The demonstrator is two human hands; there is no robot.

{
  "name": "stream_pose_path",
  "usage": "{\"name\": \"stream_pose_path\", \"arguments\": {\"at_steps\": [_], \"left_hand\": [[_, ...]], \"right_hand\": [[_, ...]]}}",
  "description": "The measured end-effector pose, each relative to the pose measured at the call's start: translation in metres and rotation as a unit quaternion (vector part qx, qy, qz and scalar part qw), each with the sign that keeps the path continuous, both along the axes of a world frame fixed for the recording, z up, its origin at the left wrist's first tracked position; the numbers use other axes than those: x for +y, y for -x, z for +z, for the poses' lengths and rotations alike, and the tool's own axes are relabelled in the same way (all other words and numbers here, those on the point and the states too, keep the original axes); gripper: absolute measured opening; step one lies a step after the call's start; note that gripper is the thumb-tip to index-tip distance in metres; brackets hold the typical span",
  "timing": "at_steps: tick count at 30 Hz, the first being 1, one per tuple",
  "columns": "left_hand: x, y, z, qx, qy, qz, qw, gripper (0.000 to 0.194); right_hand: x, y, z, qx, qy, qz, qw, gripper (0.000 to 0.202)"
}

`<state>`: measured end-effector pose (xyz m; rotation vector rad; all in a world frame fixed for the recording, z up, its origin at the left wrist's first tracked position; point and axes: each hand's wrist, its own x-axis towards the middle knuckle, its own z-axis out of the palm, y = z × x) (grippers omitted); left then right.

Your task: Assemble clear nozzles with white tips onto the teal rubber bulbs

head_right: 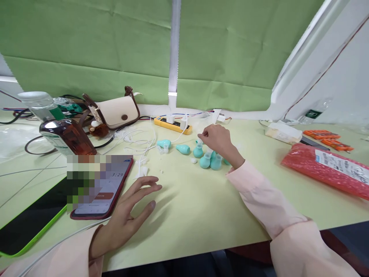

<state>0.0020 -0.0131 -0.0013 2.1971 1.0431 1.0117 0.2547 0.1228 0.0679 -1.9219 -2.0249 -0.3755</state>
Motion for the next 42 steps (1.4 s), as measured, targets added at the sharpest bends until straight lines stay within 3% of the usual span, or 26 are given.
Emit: {"name": "stream_pose_path", "arguments": {"at_steps": [3, 5, 8, 10, 12, 17, 20, 23, 26, 29, 31, 34, 39, 42], "left_hand": [[-0.001, 0.000, 0.000, 0.002, -0.002, -0.007, 1.000, 0.026], [-0.002, 0.000, 0.000, 0.003, -0.004, -0.014, 1.000, 0.025], [-0.003, -0.001, 0.000, 0.005, -0.001, -0.026, 1.000, 0.023], [-0.003, -0.001, -0.001, 0.007, 0.003, -0.032, 0.999, 0.022], [-0.003, -0.001, -0.001, 0.008, 0.004, -0.035, 0.999, 0.022], [-0.003, 0.000, -0.003, 0.011, 0.000, -0.036, 0.999, 0.022], [-0.004, 0.000, -0.002, 0.009, 0.007, -0.045, 0.999, 0.021], [-0.005, -0.002, 0.000, -0.003, 0.021, -0.054, 0.998, 0.020], [-0.002, -0.003, 0.000, -0.059, 0.079, -0.032, 0.995, 0.016], [0.006, -0.005, -0.002, -0.203, 0.214, 0.042, 0.954, 0.015], [0.011, -0.006, -0.003, -0.310, 0.283, 0.071, 0.905, 0.032], [0.016, -0.008, -0.004, -0.383, 0.355, 0.086, 0.848, 0.042], [0.015, -0.008, -0.004, -0.424, 0.449, 0.037, 0.786, 0.043], [0.015, -0.008, -0.005, -0.428, 0.456, 0.030, 0.780, 0.039]], "right_hand": [[0.001, -0.002, -0.002, -0.038, -0.022, -0.021, 0.999, 0.028], [-0.005, 0.002, 0.000, -0.063, -0.088, -0.011, 0.994, 0.031], [-0.018, 0.022, 0.001, -0.082, -0.165, 0.095, 0.978, 0.031], [-0.025, 0.043, -0.003, -0.084, -0.107, 0.197, 0.971, 0.029], [-0.025, 0.064, -0.012, -0.104, -0.013, 0.241, 0.965, 0.026], [-0.004, 0.094, -0.047, -0.145, 0.046, 0.212, 0.966, 0.047], [0.007, 0.098, -0.061, -0.157, 0.054, 0.202, 0.965, 0.035], [0.007, 0.097, -0.062, -0.160, 0.055, 0.206, 0.964, 0.022], [-0.010, 0.094, -0.053, -0.155, 0.051, 0.229, 0.960, 0.018], [-0.043, 0.088, -0.045, -0.116, 0.028, 0.289, 0.950, 0.018], [-0.065, 0.084, -0.045, 0.000, -0.042, 0.397, 0.917, 0.015], [-0.086, 0.080, -0.057, 0.088, -0.145, 0.482, 0.860, 0.013], [-0.085, 0.077, -0.081, 0.108, -0.198, 0.550, 0.804, 0.026], [-0.079, 0.071, -0.082, 0.125, -0.177, 0.588, 0.779, 0.035]]}}
